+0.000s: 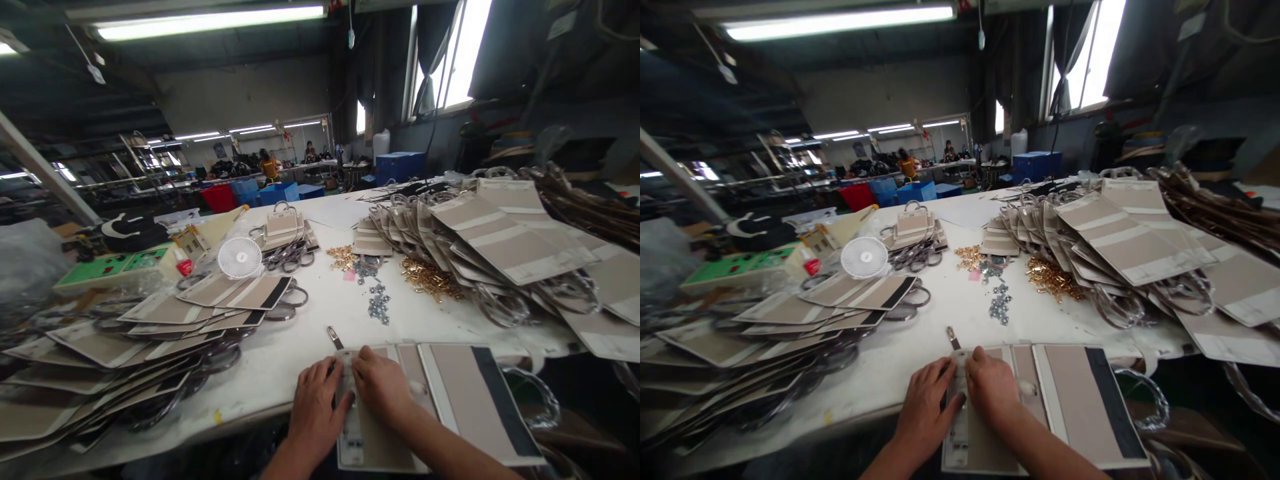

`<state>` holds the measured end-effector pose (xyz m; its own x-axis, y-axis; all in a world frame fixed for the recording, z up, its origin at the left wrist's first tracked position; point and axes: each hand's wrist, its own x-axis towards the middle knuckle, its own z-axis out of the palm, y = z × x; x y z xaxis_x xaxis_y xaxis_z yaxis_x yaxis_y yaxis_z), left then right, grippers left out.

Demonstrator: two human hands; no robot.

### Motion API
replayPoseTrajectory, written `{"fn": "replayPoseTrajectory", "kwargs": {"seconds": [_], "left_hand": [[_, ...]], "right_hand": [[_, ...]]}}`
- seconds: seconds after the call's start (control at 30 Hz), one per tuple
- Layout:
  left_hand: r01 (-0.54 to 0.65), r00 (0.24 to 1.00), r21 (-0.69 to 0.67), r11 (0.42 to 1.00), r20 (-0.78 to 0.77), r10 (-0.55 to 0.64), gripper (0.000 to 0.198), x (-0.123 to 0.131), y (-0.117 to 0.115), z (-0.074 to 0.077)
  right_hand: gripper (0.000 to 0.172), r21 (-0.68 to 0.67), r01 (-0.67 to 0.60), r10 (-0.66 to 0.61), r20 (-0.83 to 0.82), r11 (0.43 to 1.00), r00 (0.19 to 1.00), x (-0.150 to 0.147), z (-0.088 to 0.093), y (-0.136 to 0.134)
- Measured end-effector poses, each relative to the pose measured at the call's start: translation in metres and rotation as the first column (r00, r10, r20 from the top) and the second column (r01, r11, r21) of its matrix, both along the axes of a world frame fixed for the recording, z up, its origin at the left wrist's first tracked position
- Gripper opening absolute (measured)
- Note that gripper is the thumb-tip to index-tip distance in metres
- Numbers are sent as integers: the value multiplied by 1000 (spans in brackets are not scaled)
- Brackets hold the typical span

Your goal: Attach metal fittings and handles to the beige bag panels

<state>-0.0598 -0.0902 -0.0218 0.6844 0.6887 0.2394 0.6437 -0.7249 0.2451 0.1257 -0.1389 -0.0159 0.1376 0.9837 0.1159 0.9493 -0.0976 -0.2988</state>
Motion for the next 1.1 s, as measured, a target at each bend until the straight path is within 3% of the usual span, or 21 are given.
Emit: {"fn": "replayPoseTrajectory", "kwargs": {"seconds": [0.3, 0.43, 0.57, 0.7, 0.8, 0.93, 1.1], "left_hand": [[-18, 995, -18, 1000, -98, 16, 50, 4, -4, 9], [-1, 997, -20, 1000, -78, -1, 54, 1, -2, 10], [39, 998, -71, 997, -43, -42, 55, -4, 5, 16], [99, 995, -106, 989, 19, -97, 44, -8, 20, 19], [103, 991, -97, 990, 91, -94, 35, -8, 31, 13], [76, 982, -89, 993, 178, -60, 32, -6, 37, 2], [60, 979, -90, 994, 199, -42, 31, -5, 36, -1]], "right_hand": [[20, -72, -51, 54, 38, 996, 998, -4, 8, 3], [22, -58, -64, 62, -44, 996, 997, 5, 14, 6], [21, -54, -2, -4, -109, 999, 994, 50, 25, 27], [36, -65, 182, -186, -68, 981, 980, 114, 31, 72], [43, -112, 236, -242, -42, 965, 969, 149, 25, 108], [36, -171, 201, -210, -38, 965, 977, 170, 10, 138], [31, -198, 143, -155, -46, 970, 987, 177, 4, 149]]}}
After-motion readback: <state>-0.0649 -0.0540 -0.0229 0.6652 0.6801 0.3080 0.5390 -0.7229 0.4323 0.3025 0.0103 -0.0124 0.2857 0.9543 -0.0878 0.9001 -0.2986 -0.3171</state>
